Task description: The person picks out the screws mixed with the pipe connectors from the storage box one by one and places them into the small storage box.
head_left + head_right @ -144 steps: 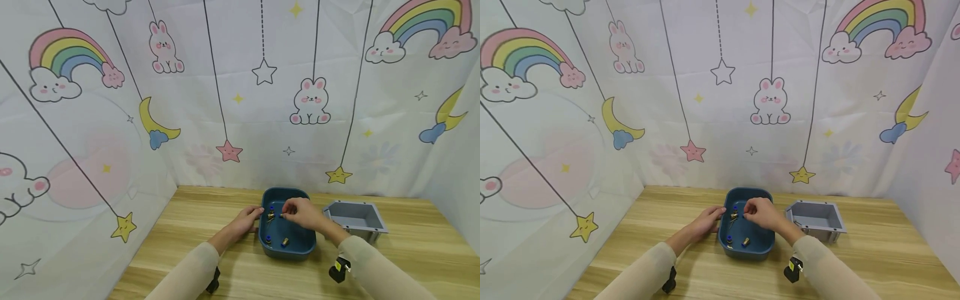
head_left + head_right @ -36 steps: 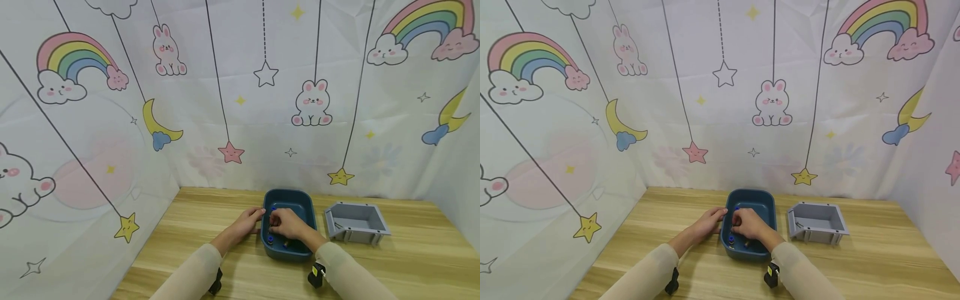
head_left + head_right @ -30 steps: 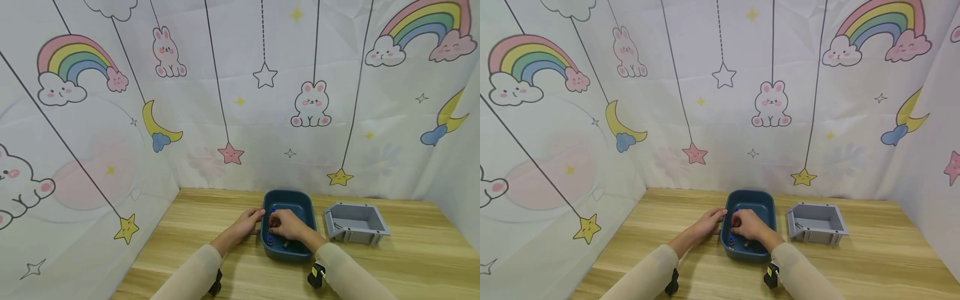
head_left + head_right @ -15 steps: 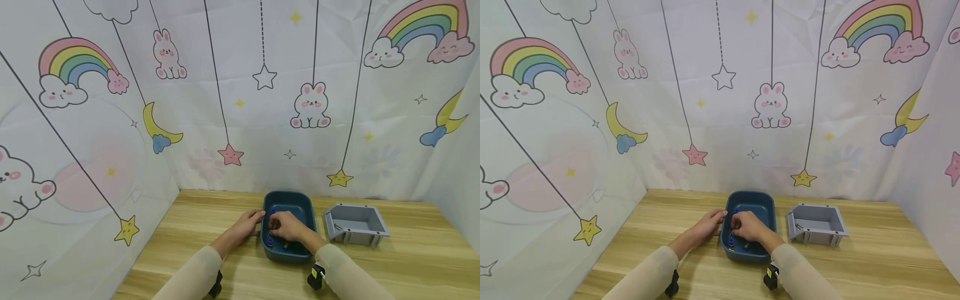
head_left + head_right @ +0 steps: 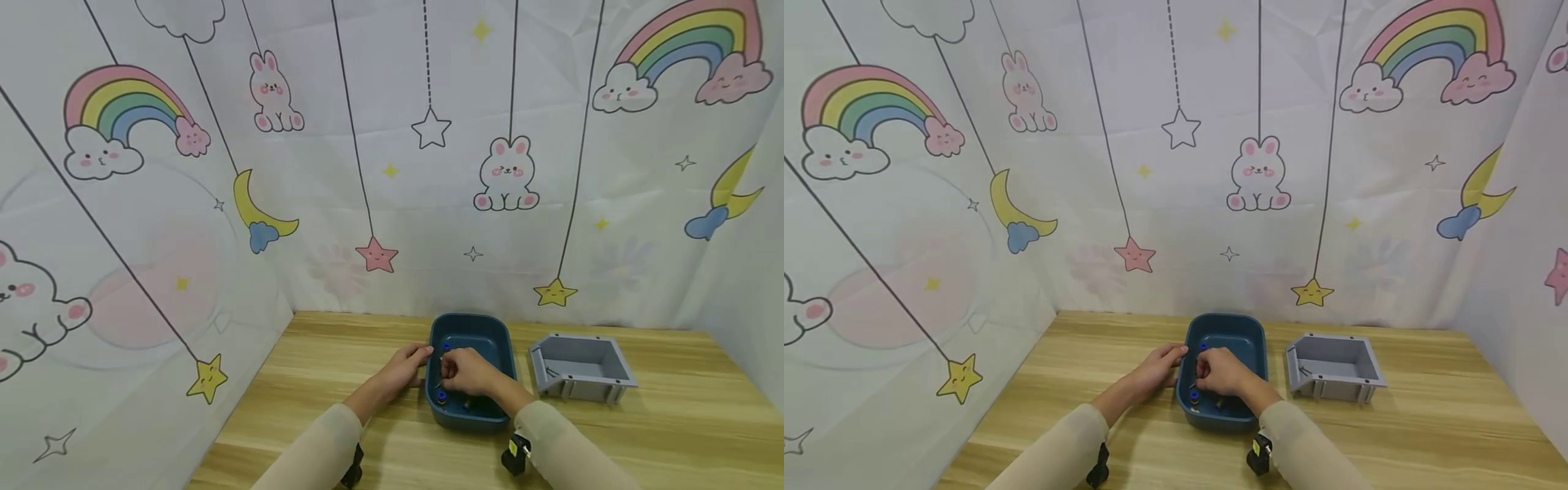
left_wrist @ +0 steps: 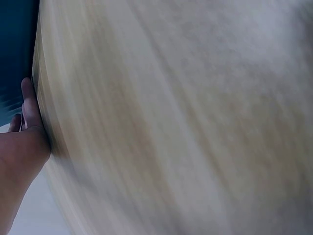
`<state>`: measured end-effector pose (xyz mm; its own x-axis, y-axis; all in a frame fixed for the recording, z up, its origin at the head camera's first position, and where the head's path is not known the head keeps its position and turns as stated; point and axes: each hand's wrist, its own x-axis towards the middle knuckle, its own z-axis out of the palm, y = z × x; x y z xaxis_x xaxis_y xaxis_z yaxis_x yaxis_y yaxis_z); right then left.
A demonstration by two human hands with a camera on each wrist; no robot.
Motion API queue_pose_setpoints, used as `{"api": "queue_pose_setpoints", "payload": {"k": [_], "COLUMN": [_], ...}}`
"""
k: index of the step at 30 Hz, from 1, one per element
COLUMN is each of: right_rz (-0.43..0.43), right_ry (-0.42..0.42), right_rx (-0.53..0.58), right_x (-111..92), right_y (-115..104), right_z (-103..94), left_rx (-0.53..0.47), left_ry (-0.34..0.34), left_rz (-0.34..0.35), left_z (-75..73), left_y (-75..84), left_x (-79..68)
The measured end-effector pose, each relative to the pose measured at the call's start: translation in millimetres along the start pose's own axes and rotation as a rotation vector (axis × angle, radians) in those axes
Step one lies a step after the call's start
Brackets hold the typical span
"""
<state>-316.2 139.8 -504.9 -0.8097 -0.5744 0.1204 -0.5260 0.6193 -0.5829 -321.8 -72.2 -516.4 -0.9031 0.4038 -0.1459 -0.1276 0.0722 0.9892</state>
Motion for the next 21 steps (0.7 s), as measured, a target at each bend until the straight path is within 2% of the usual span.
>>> {"api": "queue_pose_setpoints", "payload": {"k": [12, 21], "right_rz": [-0.032, -0.001], "right_ry": [-0.040, -0.071], "right_rx": [0.020, 0.045], "right_x": [0.8, -2.6], "right_y": [0.8, -4.3], "right_z": [-1.9, -2.4], "left_rx": [-0.002, -0.009], "left_ry": [0.005, 0.000], "left_rz": [0.009, 0.012], "left_z": [-1.0, -0.5], "left_y": [-3.5, -3.0], "left_x": [2.5, 1.1]}}
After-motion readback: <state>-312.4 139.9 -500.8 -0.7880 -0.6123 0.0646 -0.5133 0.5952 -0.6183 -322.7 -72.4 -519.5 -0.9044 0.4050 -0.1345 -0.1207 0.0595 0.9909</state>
